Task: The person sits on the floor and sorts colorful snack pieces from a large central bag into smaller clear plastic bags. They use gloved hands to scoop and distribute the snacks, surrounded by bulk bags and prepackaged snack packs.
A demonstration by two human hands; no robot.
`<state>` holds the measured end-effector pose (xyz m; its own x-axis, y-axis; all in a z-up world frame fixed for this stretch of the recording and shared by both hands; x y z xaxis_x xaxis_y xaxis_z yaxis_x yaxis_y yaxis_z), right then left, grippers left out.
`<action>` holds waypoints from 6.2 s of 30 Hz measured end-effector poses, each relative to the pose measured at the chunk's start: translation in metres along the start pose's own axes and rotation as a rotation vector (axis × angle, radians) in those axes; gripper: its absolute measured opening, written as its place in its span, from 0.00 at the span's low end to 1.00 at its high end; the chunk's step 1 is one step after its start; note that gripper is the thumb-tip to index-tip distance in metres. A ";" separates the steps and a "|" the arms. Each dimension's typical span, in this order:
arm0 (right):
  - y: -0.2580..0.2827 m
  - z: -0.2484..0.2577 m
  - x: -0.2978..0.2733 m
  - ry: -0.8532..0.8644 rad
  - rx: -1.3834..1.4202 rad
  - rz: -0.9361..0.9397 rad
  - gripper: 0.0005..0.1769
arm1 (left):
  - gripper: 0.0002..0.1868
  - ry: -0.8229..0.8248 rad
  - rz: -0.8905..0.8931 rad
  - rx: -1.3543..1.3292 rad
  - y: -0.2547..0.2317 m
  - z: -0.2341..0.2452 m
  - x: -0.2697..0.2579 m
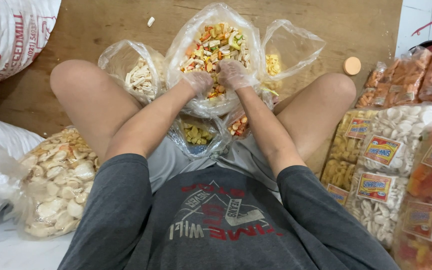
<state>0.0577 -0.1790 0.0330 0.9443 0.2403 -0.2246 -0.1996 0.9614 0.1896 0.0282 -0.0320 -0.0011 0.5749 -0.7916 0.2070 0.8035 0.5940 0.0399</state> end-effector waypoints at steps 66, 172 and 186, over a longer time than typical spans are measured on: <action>0.144 0.182 -0.171 0.449 0.378 0.229 0.18 | 0.36 0.907 -0.004 -0.592 -0.012 0.253 -0.052; 0.016 0.142 -0.037 -0.596 0.347 0.004 0.10 | 0.07 -0.300 0.431 -0.687 0.048 0.150 0.085; -0.055 0.254 -0.120 -0.968 0.248 0.016 0.10 | 0.08 -0.606 0.213 -0.923 -0.011 0.219 0.161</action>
<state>0.0221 -0.2945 0.2926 0.7703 -0.0663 0.6343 -0.2579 0.8772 0.4050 0.0779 -0.1347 0.2456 0.7460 -0.3367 0.5745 0.6493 0.1762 -0.7398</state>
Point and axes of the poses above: each hand's wrist, its own x-axis towards the middle knuckle, its own z-axis out of the back of the hand, y = z × x, the point moved 4 cm from there along x, towards the middle knuckle, and after that the axes turned 1 degree about -y, right-handed, at the moved point
